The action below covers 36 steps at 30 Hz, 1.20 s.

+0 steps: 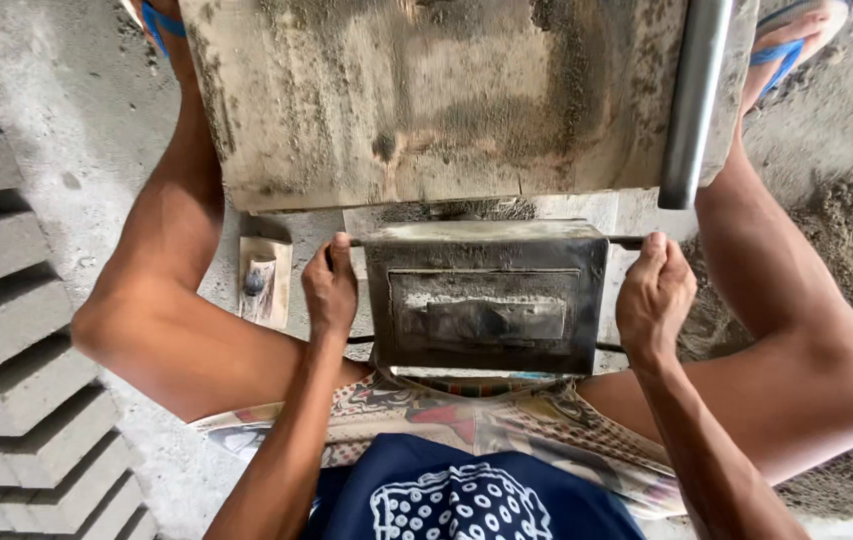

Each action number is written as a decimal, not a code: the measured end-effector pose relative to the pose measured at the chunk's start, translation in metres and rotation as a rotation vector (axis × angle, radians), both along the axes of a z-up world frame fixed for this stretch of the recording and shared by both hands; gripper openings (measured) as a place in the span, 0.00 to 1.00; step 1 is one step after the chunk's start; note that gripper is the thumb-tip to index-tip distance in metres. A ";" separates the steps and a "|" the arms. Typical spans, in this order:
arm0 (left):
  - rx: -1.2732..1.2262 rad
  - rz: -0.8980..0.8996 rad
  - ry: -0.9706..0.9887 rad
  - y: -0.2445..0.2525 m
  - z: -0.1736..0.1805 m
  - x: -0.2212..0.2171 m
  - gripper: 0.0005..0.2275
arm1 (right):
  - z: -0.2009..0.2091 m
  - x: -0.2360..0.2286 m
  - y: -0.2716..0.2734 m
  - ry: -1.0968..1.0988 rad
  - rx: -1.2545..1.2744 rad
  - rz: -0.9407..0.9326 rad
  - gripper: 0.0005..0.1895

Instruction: The person fills a metal mold with cement mixture using metal plates, levels and packs the mixture with a metal tool, and then removes the mold to leave the formed block on the floor alongside others.

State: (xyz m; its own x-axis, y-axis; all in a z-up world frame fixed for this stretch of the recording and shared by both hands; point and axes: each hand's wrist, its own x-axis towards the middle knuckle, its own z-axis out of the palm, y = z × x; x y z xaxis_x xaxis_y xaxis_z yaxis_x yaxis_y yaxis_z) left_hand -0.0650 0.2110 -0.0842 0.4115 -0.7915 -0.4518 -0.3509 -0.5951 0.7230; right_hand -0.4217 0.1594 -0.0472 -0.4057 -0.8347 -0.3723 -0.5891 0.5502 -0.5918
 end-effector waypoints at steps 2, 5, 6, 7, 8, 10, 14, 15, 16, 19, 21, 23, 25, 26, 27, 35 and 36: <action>0.019 0.081 -0.035 -0.006 -0.031 -0.008 0.24 | -0.072 -0.026 0.010 0.126 -0.085 0.020 0.20; 0.160 0.049 0.036 -0.026 -0.085 -0.011 0.23 | -0.142 -0.027 -0.013 1.350 -0.375 0.768 0.12; 0.170 0.045 0.044 -0.025 -0.106 -0.011 0.23 | -0.151 -0.027 -0.013 1.354 -0.362 0.774 0.12; 0.256 -0.005 0.045 -0.024 -0.129 -0.012 0.21 | -0.162 -0.027 -0.013 0.734 -0.083 0.420 0.16; 0.347 -0.053 0.044 -0.019 -0.149 -0.013 0.20 | -0.171 -0.026 -0.009 0.108 0.180 0.055 0.22; 0.373 -0.077 0.060 -0.012 -0.183 -0.008 0.20 | -0.207 -0.036 -0.004 0.127 0.198 0.071 0.21; 0.496 -0.202 0.057 -0.007 -0.199 0.002 0.23 | -0.168 -0.024 -0.020 0.083 0.401 0.054 0.24; 0.490 -0.217 0.060 -0.018 -0.166 0.007 0.23 | -0.134 -0.022 -0.024 0.087 0.396 0.039 0.24; 0.506 -0.405 0.002 -0.032 -0.133 0.016 0.21 | -0.104 -0.018 -0.034 0.118 0.459 0.152 0.20; 0.638 -0.646 -0.126 -0.059 -0.037 0.027 0.19 | 0.029 0.022 -0.061 0.123 0.482 0.251 0.20; 0.766 -0.711 -0.187 -0.072 0.026 0.011 0.20 | 0.099 0.046 -0.054 0.102 0.461 0.225 0.18; 0.015 -0.449 -0.222 -0.077 0.095 -0.023 0.19 | 0.135 0.062 -0.031 -0.094 -0.030 0.251 0.15; -0.269 -0.637 -0.235 -0.068 0.089 -0.047 0.17 | 0.142 0.075 -0.009 -0.158 -0.118 0.243 0.16; -0.545 -0.804 -0.248 -0.064 0.085 -0.059 0.17 | 0.144 0.082 -0.001 -0.227 -0.196 0.250 0.18; -0.559 -0.805 -0.253 -0.064 0.093 -0.065 0.17 | 0.144 0.084 0.004 -0.225 -0.210 0.249 0.18; -0.782 -1.263 -0.546 -0.062 0.104 -0.081 0.28 | 0.142 0.094 0.023 -0.206 -0.087 0.252 0.24; -0.780 -1.262 -0.545 -0.060 0.102 -0.081 0.28 | 0.142 0.094 0.025 -0.207 -0.085 0.253 0.24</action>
